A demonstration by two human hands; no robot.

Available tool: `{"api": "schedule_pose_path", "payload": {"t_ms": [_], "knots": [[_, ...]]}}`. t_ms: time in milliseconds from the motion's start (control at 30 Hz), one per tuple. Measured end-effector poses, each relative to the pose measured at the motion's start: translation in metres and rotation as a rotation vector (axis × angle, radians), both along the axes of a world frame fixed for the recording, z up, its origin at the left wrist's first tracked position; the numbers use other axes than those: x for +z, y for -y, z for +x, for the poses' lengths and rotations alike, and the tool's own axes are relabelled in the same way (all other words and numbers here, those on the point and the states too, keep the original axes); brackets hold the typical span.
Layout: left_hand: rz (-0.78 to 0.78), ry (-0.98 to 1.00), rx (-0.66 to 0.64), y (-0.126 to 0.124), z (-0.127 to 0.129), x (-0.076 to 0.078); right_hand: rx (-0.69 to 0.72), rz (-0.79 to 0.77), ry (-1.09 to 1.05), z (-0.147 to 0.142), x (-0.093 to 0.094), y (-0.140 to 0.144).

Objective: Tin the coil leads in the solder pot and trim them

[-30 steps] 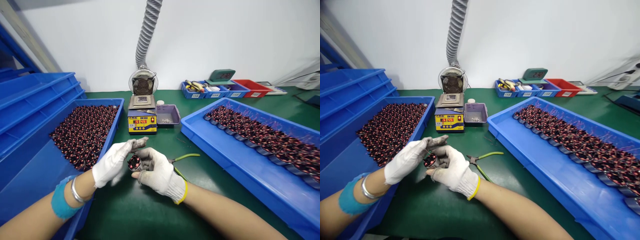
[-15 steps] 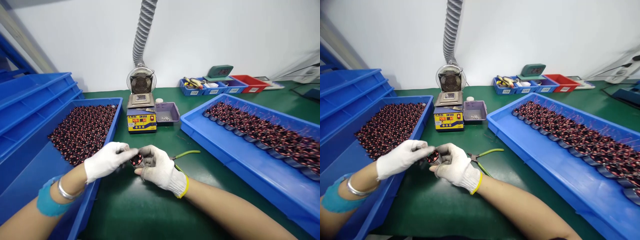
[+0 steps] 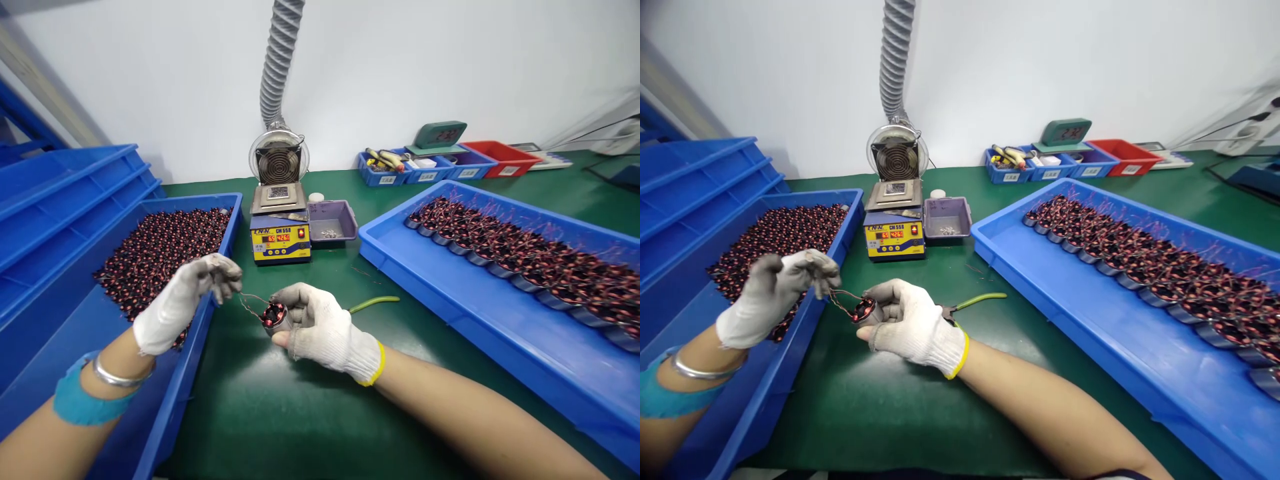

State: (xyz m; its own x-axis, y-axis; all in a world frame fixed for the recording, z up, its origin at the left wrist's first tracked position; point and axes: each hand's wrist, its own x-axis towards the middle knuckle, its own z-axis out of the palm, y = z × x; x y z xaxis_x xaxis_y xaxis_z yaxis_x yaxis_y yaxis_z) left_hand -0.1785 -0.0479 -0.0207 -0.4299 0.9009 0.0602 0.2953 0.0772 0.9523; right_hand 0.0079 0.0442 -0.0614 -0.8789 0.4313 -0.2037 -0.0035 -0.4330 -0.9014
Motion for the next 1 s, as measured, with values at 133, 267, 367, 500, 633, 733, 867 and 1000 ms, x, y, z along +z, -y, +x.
{"api": "schedule_pose_path", "payload": {"t_ms": [133,267,367,500,633,733,867,1000], "knots": [[-0.169,-0.230,-0.177,0.003,0.021,0.001,0.061,0.086,0.038,0.002,0.002,0.001],[-0.111,-0.185,-0.021,0.001,0.032,0.002,0.148,0.130,0.037,0.004,0.002,0.002],[-0.100,-0.066,0.044,-0.001,0.019,0.005,0.198,0.176,0.046,0.006,-0.001,0.001],[-0.127,0.159,-0.067,0.001,-0.001,0.007,0.189,0.167,0.019,0.006,-0.005,-0.002],[-0.273,0.032,-0.261,0.004,0.001,0.009,0.146,0.191,0.011,0.004,-0.002,-0.003],[-0.411,-0.109,-0.334,0.005,0.008,0.014,0.116,0.229,0.014,0.004,0.000,-0.005],[-0.463,-0.077,-0.352,0.016,-0.007,0.027,0.077,0.318,-0.006,0.002,-0.001,-0.011],[-0.354,0.011,-0.199,0.024,-0.028,0.033,0.094,0.396,0.036,0.002,-0.001,-0.014]]}}
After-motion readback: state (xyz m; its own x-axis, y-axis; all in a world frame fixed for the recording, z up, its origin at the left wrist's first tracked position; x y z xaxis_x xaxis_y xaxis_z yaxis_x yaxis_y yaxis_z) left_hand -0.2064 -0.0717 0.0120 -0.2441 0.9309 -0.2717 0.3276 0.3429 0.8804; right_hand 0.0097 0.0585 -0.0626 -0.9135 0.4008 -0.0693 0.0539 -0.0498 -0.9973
